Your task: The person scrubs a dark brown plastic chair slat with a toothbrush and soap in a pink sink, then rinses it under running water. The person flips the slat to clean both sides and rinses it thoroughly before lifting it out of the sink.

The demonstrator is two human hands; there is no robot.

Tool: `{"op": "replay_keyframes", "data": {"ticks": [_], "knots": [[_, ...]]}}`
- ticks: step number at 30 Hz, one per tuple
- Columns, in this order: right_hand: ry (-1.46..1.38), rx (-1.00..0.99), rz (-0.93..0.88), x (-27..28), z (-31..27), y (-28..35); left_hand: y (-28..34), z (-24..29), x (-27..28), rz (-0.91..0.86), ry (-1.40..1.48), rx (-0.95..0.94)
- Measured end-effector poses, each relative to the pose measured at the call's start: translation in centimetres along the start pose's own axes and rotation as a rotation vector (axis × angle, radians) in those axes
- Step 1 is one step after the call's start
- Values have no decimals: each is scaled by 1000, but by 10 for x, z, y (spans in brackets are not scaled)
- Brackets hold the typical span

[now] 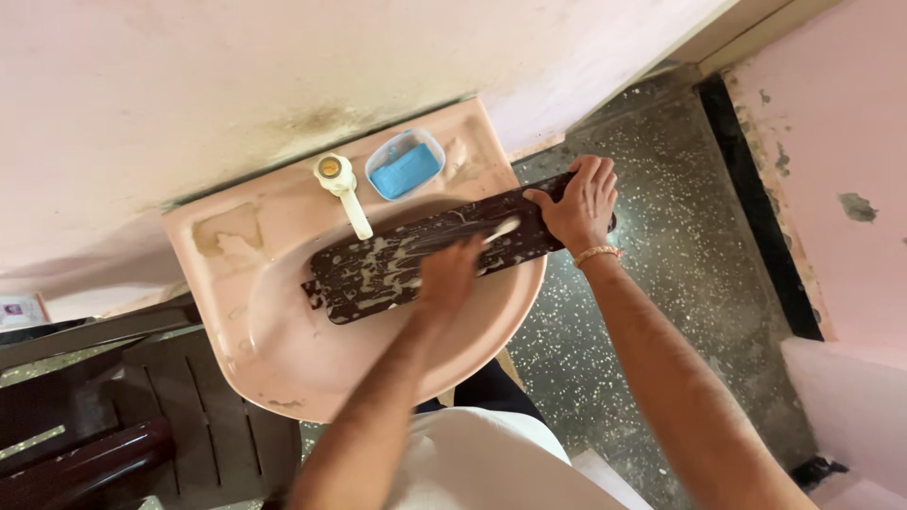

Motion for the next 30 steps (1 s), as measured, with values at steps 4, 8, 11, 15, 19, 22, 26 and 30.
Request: {"op": "replay_keyframes", "data": {"ticks": [4, 8, 11, 15, 19, 22, 26, 30], "knots": [[-28, 31, 19, 1, 3, 3, 1, 1, 15, -124, 80, 145], [-127, 72, 49, 6, 9, -2, 32, -58, 69, -205, -44, 238], [-302, 64, 45, 7, 16, 3, 32, -49, 65, -182, -4, 231], [-380, -14, 20, 15, 34, -2, -31, 37, 6, -135, 62, 89], [-444, -52, -30, 23, 54, -11, -43, 58, 5, -135, 95, 113], [-493, -112, -52, 26, 59, -18, -17, 2, 44, -310, 93, 293], [-436, -251, -75, 29, 62, -13, -4, -21, 49, -91, 2, 134], [-378, -238, -49, 32, 64, -19, -61, 45, -3, -141, 78, 102]]}}
Point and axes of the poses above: each hand's wrist, its own y-axis away from the middle knuckle, its own x-axis out of the back of the hand, z = x × y, the point moved 1 cm from there along -y, towards the middle knuckle, and after that the axes turned 1 degree about y, right-handed, at the moved point
